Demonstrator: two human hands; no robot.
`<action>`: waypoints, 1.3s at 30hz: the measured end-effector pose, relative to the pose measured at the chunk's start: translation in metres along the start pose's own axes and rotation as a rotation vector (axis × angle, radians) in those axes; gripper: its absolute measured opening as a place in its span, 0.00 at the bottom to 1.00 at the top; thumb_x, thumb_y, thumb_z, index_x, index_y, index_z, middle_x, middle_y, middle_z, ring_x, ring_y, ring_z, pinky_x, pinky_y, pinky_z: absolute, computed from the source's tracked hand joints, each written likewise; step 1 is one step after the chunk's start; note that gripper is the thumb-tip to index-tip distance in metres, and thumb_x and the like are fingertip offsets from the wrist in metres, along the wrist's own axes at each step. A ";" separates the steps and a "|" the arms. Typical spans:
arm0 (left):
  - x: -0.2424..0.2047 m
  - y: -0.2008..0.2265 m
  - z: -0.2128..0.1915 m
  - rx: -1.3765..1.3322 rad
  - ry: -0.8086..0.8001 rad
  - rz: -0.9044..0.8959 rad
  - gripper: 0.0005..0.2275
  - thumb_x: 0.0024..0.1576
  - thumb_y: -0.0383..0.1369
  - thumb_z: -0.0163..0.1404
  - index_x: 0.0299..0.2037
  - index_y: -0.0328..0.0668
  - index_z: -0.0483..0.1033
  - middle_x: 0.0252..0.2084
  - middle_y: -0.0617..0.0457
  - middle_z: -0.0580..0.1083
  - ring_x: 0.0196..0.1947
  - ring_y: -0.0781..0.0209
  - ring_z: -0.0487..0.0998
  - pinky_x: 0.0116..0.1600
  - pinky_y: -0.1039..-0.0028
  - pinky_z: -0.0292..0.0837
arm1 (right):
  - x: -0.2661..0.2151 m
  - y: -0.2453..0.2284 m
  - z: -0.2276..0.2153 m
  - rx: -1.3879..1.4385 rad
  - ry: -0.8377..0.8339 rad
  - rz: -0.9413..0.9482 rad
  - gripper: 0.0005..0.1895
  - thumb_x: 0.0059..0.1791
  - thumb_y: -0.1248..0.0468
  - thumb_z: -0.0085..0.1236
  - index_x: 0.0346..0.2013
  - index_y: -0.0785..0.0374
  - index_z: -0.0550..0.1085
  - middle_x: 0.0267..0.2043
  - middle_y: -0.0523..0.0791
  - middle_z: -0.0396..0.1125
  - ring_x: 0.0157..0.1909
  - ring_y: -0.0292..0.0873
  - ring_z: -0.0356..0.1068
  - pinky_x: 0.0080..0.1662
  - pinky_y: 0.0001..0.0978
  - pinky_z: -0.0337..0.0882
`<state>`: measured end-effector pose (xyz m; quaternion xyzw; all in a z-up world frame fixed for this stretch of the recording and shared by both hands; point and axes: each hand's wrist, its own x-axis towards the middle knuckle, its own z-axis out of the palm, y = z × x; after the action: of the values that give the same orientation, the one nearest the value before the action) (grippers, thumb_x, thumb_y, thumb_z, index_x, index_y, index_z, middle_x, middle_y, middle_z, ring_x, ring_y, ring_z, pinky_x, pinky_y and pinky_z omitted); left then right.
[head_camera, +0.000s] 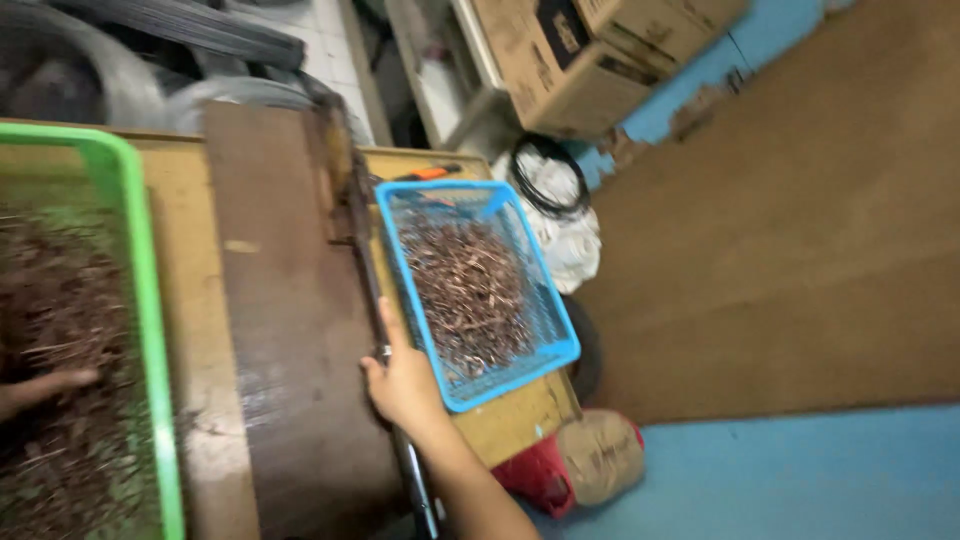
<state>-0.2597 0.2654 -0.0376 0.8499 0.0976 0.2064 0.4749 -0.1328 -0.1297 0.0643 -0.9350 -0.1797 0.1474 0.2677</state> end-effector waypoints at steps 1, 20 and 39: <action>-0.013 -0.033 0.008 0.003 0.028 -0.021 0.58 0.24 0.19 0.73 0.74 0.18 0.57 0.61 0.24 0.69 0.58 0.28 0.75 0.68 0.43 0.69 | 0.007 0.008 0.007 -0.062 0.073 -0.022 0.51 0.51 0.67 0.60 0.84 0.42 0.47 0.40 0.64 0.76 0.37 0.70 0.77 0.38 0.62 0.72; 0.002 0.050 -0.017 1.036 -0.561 -0.366 0.43 0.40 0.49 0.77 0.65 0.55 0.66 0.66 0.49 0.70 0.63 0.40 0.71 0.61 0.41 0.71 | 0.027 0.028 0.021 -0.425 0.076 -0.049 0.50 0.52 0.64 0.56 0.84 0.52 0.40 0.37 0.60 0.77 0.33 0.64 0.79 0.36 0.57 0.76; 0.005 0.081 -0.026 0.852 -0.670 -0.558 0.64 0.38 0.56 0.80 0.82 0.59 0.45 0.87 0.44 0.35 0.80 0.14 0.40 0.73 0.24 0.50 | 0.025 0.014 0.018 -0.433 0.063 0.034 0.48 0.53 0.61 0.53 0.84 0.50 0.40 0.41 0.56 0.79 0.37 0.59 0.81 0.39 0.50 0.80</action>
<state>-0.2691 0.2448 0.0447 0.9262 0.2357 -0.2618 0.1342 -0.1140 -0.1224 0.0377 -0.9778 -0.1828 0.0806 0.0635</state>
